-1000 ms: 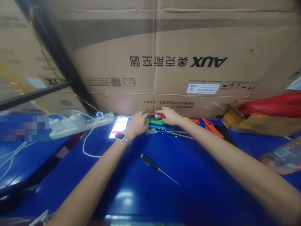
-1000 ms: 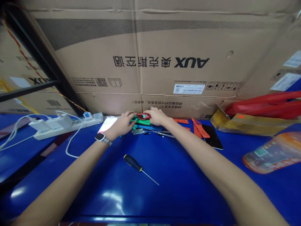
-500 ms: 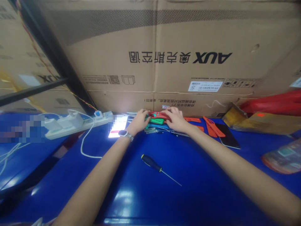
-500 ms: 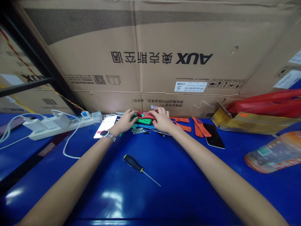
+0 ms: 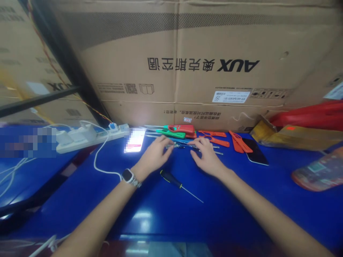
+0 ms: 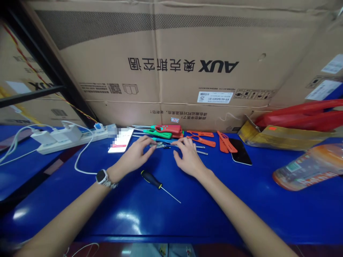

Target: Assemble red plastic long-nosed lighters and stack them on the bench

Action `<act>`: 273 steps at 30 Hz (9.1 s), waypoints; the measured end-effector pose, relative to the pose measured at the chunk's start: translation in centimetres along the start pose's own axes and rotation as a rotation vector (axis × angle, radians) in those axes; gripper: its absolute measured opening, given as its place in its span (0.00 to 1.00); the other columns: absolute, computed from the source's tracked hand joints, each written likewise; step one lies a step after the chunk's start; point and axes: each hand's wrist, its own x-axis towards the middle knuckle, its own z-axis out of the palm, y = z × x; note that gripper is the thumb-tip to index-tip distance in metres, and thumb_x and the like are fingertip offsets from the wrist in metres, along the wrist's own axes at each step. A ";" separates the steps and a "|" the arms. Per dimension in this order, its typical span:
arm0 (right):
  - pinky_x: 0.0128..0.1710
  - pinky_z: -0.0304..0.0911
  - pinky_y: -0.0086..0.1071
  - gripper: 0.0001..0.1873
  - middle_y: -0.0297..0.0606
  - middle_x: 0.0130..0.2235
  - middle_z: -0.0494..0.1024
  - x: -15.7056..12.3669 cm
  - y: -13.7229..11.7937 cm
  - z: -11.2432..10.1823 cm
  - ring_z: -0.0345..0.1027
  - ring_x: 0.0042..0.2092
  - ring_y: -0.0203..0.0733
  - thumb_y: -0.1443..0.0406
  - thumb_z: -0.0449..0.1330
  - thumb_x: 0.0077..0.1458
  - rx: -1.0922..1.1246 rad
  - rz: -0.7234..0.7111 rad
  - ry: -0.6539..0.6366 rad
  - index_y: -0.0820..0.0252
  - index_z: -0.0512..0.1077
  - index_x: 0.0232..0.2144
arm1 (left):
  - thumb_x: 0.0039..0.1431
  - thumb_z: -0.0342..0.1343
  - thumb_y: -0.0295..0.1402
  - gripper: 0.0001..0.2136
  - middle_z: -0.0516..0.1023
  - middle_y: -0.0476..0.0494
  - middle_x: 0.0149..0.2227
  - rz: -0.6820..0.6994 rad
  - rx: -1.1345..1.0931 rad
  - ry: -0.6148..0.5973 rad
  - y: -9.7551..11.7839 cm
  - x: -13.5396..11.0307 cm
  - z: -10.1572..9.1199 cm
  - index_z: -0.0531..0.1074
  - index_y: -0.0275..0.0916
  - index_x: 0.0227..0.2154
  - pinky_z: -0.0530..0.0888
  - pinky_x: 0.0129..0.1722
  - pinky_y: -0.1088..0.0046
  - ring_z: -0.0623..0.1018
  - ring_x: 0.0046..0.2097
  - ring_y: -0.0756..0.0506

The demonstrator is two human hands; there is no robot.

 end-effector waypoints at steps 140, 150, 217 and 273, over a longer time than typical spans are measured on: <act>0.52 0.61 0.41 0.22 0.48 0.51 0.74 6.3 2.0 0.6 0.65 0.52 0.51 0.70 0.56 0.54 -0.204 0.011 -0.220 0.62 0.71 0.52 | 0.58 0.60 0.32 0.02 0.78 0.44 0.49 0.165 -0.100 -0.252 0.0 -3.2 -0.5 0.75 0.41 0.31 0.72 0.52 0.62 0.77 0.49 0.43; 0.50 0.58 0.46 0.21 0.46 0.49 0.69 6.8 1.3 3.1 0.59 0.52 0.55 0.67 0.62 0.51 -0.262 -0.002 -0.047 0.57 0.71 0.49 | 0.56 0.63 0.35 0.04 0.78 0.45 0.44 0.112 -0.120 -0.315 -0.4 -3.4 -0.1 0.76 0.41 0.30 0.74 0.48 0.64 0.77 0.44 0.44; 0.40 0.65 0.33 0.17 0.37 0.33 0.78 3.5 -1.2 0.5 0.72 0.40 0.44 0.54 0.52 0.65 0.514 0.082 0.157 0.58 0.74 0.42 | 0.61 0.59 0.40 0.10 0.82 0.44 0.33 -0.008 -0.425 -0.095 0.4 1.8 0.4 0.77 0.38 0.36 0.74 0.37 0.70 0.79 0.34 0.47; 0.39 0.68 0.39 0.11 0.36 0.34 0.81 2.5 -2.1 2.8 0.75 0.34 0.42 0.60 0.64 0.52 0.656 0.188 -0.022 0.58 0.72 0.38 | 0.57 0.63 0.45 0.17 0.84 0.40 0.34 -0.398 -0.980 0.284 1.5 1.8 -0.2 0.67 0.37 0.37 0.78 0.40 0.64 0.84 0.36 0.42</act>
